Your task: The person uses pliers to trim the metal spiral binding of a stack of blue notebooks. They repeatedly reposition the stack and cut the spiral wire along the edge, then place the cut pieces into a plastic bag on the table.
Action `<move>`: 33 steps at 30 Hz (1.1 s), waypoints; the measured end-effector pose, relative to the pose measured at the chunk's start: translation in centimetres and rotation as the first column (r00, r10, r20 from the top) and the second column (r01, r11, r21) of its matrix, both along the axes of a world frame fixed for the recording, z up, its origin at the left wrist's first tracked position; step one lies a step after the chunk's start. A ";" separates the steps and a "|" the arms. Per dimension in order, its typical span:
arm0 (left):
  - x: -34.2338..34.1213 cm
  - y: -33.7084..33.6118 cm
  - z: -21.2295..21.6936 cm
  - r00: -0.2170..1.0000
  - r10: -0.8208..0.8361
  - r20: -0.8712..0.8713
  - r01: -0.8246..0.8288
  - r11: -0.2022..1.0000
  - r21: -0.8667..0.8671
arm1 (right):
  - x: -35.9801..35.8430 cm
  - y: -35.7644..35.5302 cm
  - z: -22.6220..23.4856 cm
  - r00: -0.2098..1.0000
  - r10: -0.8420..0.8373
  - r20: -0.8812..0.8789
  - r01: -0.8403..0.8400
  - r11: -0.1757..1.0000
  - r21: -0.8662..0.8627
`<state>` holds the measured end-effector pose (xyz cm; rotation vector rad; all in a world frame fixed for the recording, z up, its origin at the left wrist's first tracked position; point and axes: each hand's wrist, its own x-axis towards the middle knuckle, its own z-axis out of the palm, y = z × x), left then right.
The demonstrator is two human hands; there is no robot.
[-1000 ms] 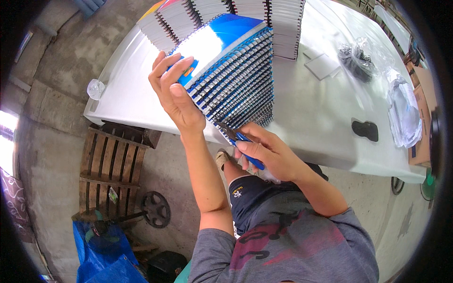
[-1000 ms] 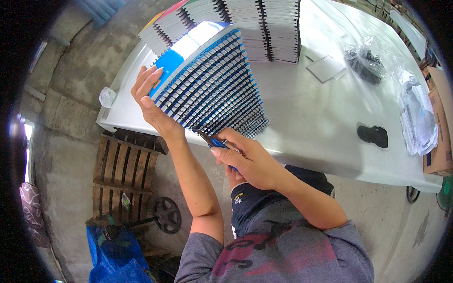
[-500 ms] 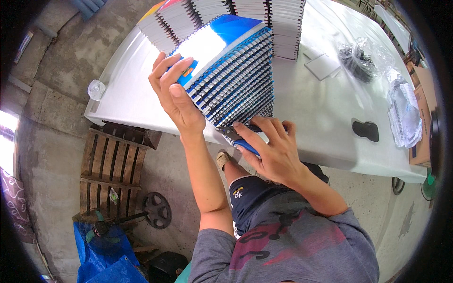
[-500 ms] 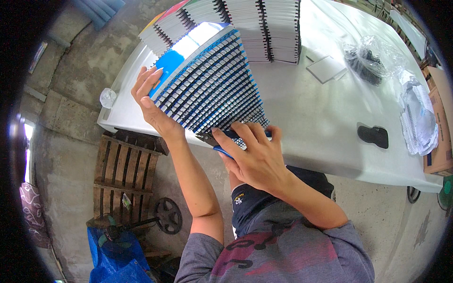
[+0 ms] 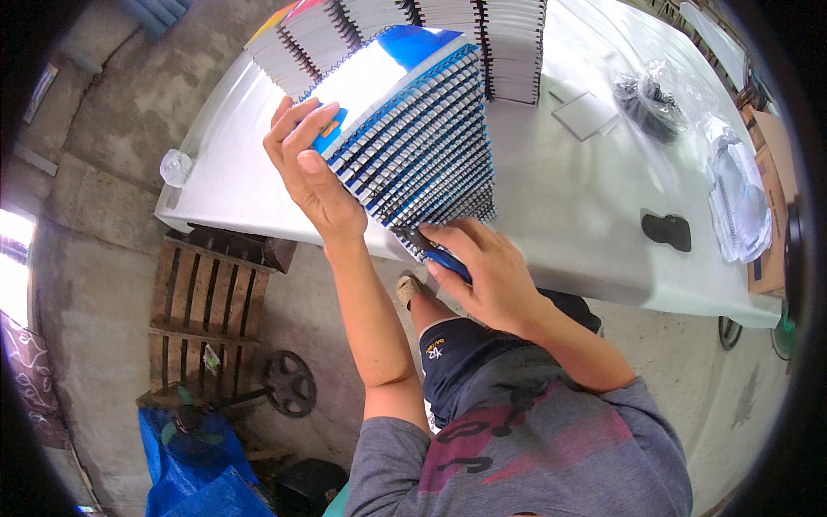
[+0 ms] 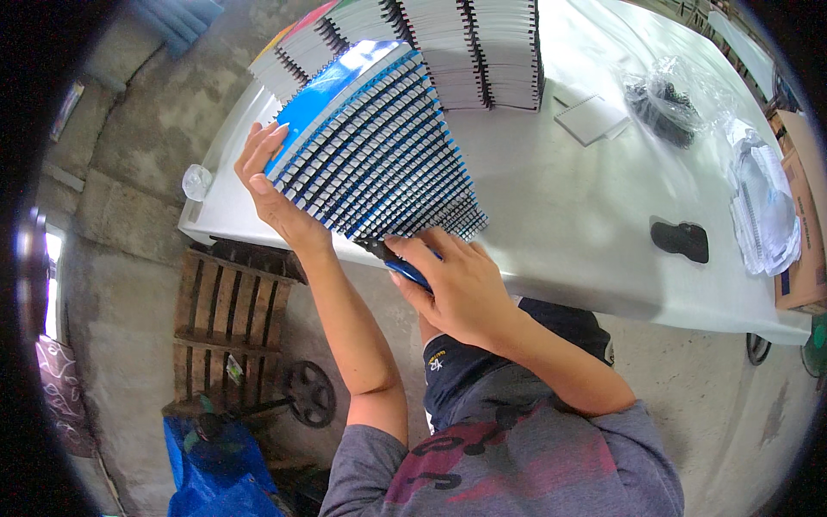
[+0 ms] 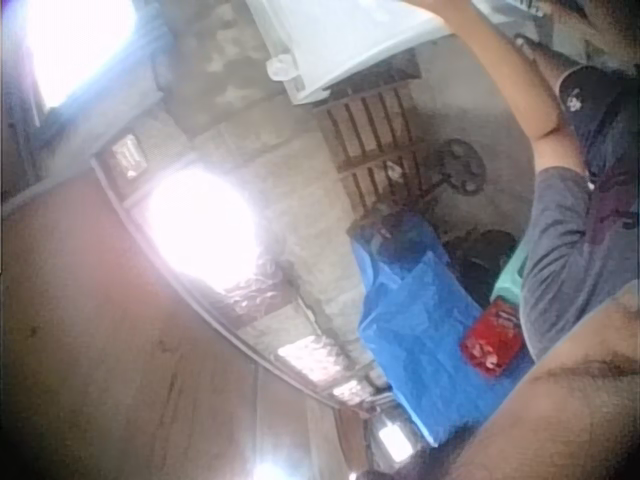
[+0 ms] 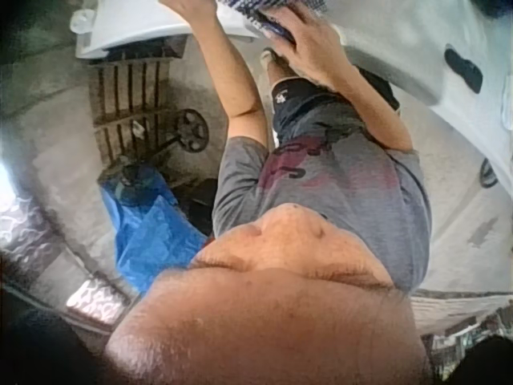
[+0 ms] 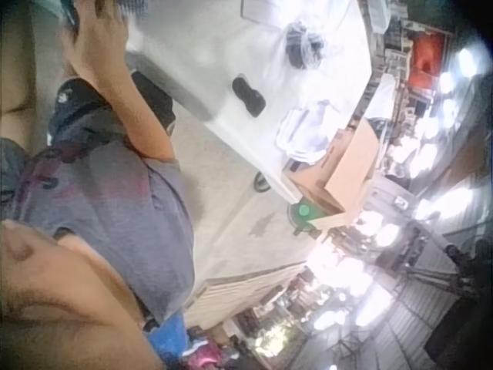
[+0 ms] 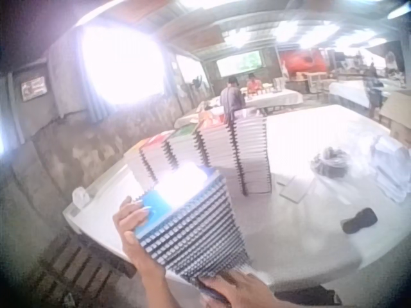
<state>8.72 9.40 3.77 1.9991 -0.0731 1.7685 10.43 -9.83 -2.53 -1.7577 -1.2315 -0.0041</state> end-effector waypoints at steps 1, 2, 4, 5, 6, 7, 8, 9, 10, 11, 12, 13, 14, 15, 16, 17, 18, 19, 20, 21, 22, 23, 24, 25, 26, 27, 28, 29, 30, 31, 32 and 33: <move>-0.1 0.0 0.0 1.000 0.007 -0.008 -0.007 1.000 0.005 | -0.2 0.0 -0.3 0.969 -0.115 0.221 0.122 0.992 -0.021; -0.1 0.0 0.0 1.000 0.008 -0.011 -0.008 1.000 0.007 | -0.2 0.0 -0.8 0.944 -0.156 0.291 0.162 0.987 0.002; -0.1 -0.1 0.0 1.000 0.012 -0.016 -0.012 1.000 0.011 | -0.1 0.1 -1.4 0.875 -0.236 0.423 0.234 0.971 0.057; -0.1 -0.1 -0.1 1.000 0.008 -0.011 -0.008 1.000 0.008 | -0.1 0.1 -1.5 0.871 -0.237 0.430 0.239 0.970 0.051; 0.0 -0.1 -0.1 1.000 0.005 -0.006 -0.005 1.000 0.006 | -0.1 0.1 -1.5 0.867 -0.238 0.437 0.243 0.969 0.046; 0.0 -0.1 -0.2 1.000 0.002 -0.001 -0.002 1.000 0.003 | 0.0 0.1 -1.5 0.864 -0.239 0.444 0.247 0.968 0.040; 0.0 -0.1 -0.2 1.000 -0.002 0.001 0.002 1.000 0.002 | 0.0 0.1 -1.5 0.864 -0.233 0.446 0.243 0.969 0.036; 0.0 0.0 -0.2 1.000 -0.005 0.002 0.005 1.000 0.002 | 0.0 0.1 -1.5 0.864 -0.227 0.449 0.239 0.971 0.031; 0.0 0.0 -0.3 1.000 -0.009 0.004 0.009 1.000 0.001 | 0.0 0.1 -1.4 0.865 -0.221 0.451 0.235 0.972 0.027; 0.1 0.0 -0.3 1.000 -0.009 0.005 0.009 1.000 0.002 | 0.0 0.1 -1.6 0.877 -0.206 0.435 0.220 0.975 0.017; 0.1 0.0 -0.2 1.000 -0.008 0.005 0.008 1.000 0.004 | 0.0 0.2 -1.8 0.888 -0.190 0.419 0.206 0.979 0.008; 0.1 0.0 -0.2 1.000 -0.008 0.006 0.008 1.000 0.006 | 0.0 0.2 -2.0 0.899 -0.174 0.402 0.190 0.982 -0.002; 0.1 -0.1 -0.2 1.000 -0.007 0.007 0.007 1.000 0.002 | 0.0 0.3 -2.0 0.906 -0.171 0.388 0.184 0.983 0.004; 0.1 -0.2 -0.2 1.000 -0.006 0.009 0.006 1.000 -0.002 | -0.1 0.3 -1.8 0.912 -0.168 0.374 0.177 0.984 0.009; 0.1 -0.3 -0.2 1.000 -0.005 0.010 0.005 1.000 -0.006 | -0.1 0.4 -1.8 0.919 -0.164 0.359 0.170 0.985 0.015; 0.1 -0.3 -0.2 1.000 -0.002 0.011 0.002 1.000 -0.001 | -0.2 0.4 -1.8 0.920 -0.171 0.353 0.173 0.985 0.028; 0.1 -0.2 -0.1 1.000 0.001 0.011 -0.001 1.000 0.003 | -0.3 0.3 -1.8 0.921 -0.179 0.347 0.175 0.984 0.041; 0.1 -0.2 0.0 1.000 0.004 0.011 -0.004 1.000 0.008 | -0.3 0.3 -1.8 0.922 -0.185 0.341 0.178 0.983 0.053; 0.1 -0.1 -0.1 1.000 0.007 0.011 -0.007 1.000 0.018 | -0.3 0.3 -1.5 0.914 -0.194 0.357 0.188 0.981 0.051; 0.1 0.0 -0.1 1.000 0.009 0.011 -0.010 1.000 0.028 | -0.3 0.2 -1.1 0.905 -0.202 0.373 0.198 0.979 0.050; 0.1 0.1 -0.2 1.000 0.012 0.010 -0.013 0.999 0.039 | -0.3 0.2 -0.8 0.897 -0.210 0.389 0.208 0.977 0.048; 0.1 0.0 -0.2 1.000 0.012 0.010 -0.013 0.999 0.034 | -0.3 0.2 -1.0 0.900 -0.200 0.387 0.201 0.979 0.040; 0.2 0.0 -0.1 1.000 0.013 0.010 -0.013 0.999 0.030 | -0.3 0.3 -1.3 0.903 -0.190 0.385 0.193 0.981 0.031; 0.2 -0.1 -0.1 1.000 0.013 0.009 -0.013 1.000 0.025 | -0.2 0.4 -1.5 0.906 -0.180 0.383 0.185 0.982 0.023; 0.1 -0.1 -0.1 1.000 0.016 0.013 -0.016 0.999 0.031 | -0.3 0.3 -1.3 0.924 -0.153 0.350 0.164 0.986 -0.004; 0.1 -0.1 -0.1 1.000 0.019 0.016 -0.019 0.999 0.036 | -0.3 0.3 -1.0 0.941 -0.126 0.315 0.142 0.989 -0.030; 0.1 0.0 -0.1 1.000 0.022 0.018 -0.023 0.999 0.041 | -0.4 0.3 -0.9 0.955 -0.099 0.279 0.119 0.991 -0.055; 0.2 -0.1 0.0 1.000 0.020 0.019 -0.020 0.999 0.036 | -0.5 0.4 -1.1 0.998 -0.023 0.064 0.022 1.000 0.010; 0.2 -0.1 0.0 1.000 0.017 0.020 -0.018 0.999 0.031 | -0.7 0.7 -1.6 0.987 0.071 -0.147 -0.057 0.994 0.095; 0.2 -0.2 0.0 1.000 0.014 0.020 -0.014 1.000 0.026 | -0.9 0.8 -1.9 0.923 0.177 -0.342 -0.115 0.974 0.194; 0.1 -0.1 0.1 1.000 0.013 0.002 -0.013 0.998 0.053 | -0.6 0.4 -1.2 0.732 0.290 -0.616 -0.236 0.957 0.170; 0.0 -0.1 0.1 1.000 0.013 0.005 -0.013 0.999 0.049 | -0.4 0.1 -0.6 0.644 0.301 -0.703 -0.263 0.950 0.165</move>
